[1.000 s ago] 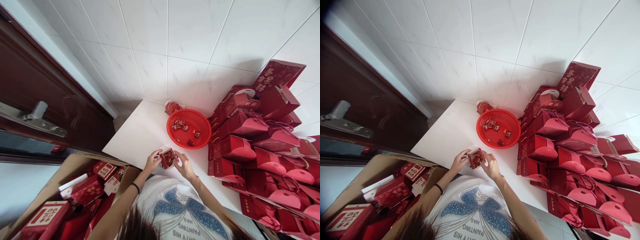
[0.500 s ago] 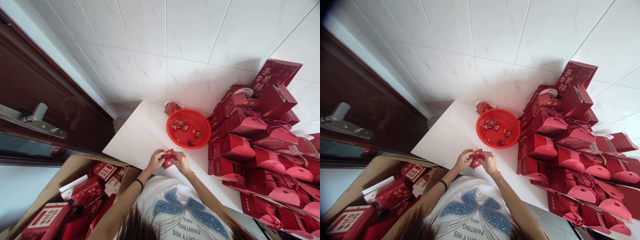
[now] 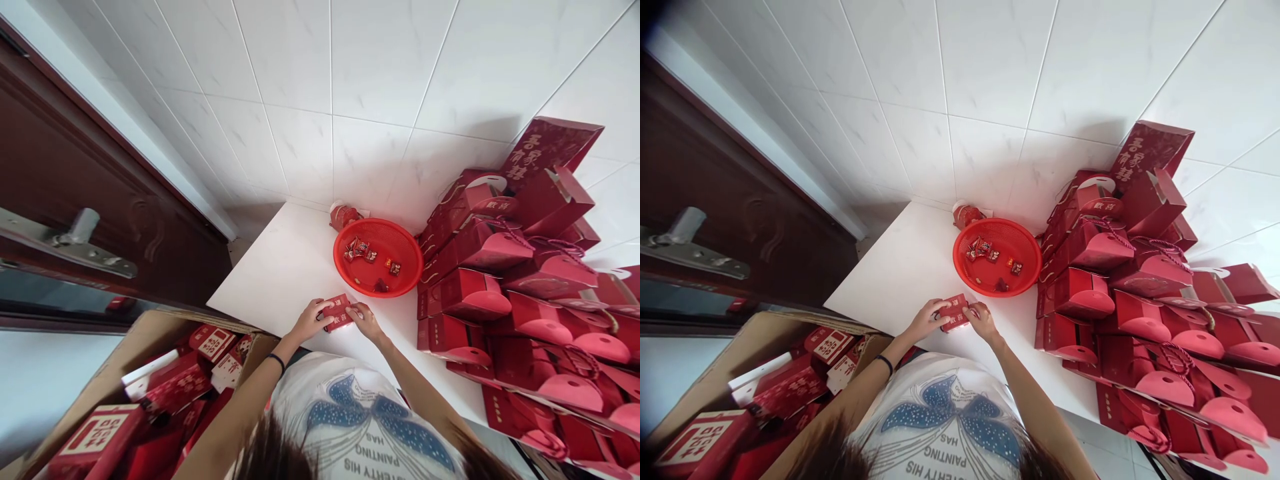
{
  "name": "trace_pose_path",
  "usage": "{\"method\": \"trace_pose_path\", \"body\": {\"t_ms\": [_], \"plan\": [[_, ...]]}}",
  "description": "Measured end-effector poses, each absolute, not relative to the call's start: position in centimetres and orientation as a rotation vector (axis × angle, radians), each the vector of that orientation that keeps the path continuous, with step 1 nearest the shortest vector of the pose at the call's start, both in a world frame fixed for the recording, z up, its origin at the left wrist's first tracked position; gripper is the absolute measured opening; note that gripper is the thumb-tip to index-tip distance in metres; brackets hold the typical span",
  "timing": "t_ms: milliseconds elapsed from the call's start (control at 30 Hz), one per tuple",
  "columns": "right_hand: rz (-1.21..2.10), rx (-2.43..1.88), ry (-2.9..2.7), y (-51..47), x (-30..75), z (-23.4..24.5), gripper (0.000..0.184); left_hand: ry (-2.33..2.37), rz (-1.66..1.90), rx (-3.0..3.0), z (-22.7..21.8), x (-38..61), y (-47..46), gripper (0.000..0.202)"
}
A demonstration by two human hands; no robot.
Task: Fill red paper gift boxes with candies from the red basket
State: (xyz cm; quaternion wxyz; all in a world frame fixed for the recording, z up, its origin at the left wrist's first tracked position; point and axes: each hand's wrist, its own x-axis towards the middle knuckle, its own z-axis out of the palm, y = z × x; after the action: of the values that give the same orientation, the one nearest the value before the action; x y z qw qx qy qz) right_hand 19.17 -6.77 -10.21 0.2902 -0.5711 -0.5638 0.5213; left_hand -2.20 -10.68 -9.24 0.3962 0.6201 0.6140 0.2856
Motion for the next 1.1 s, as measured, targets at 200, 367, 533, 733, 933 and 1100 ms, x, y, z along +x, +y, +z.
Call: {"method": "trace_pose_path", "body": {"t_ms": [200,367,533,733,933,1100], "plan": [[1.485,-1.501,-1.388,-6.3,19.0,-8.8,0.055,1.523,0.721,1.508,-8.2,-2.8,-9.4,0.038],[1.512,-1.391,-1.287,-6.3,19.3,-5.1,0.047,1.625,0.658,1.496,-7.2,-2.1,-8.8,0.036],[1.642,-1.242,-1.308,-6.2,19.3,-2.5,0.035,1.659,0.502,1.552,-3.8,-0.5,-8.1,0.025],[1.595,-1.221,-1.445,-6.3,19.5,-0.3,0.025,1.258,0.692,1.08,3.6,1.4,-7.5,0.035],[1.384,-1.2,-1.642,-6.5,20.0,5.2,0.017,1.061,0.818,0.856,8.3,3.1,-7.3,0.037],[1.167,-1.307,-1.707,-7.8,20.0,7.8,0.02,0.936,0.891,0.844,9.8,4.6,-7.6,0.042]]}}
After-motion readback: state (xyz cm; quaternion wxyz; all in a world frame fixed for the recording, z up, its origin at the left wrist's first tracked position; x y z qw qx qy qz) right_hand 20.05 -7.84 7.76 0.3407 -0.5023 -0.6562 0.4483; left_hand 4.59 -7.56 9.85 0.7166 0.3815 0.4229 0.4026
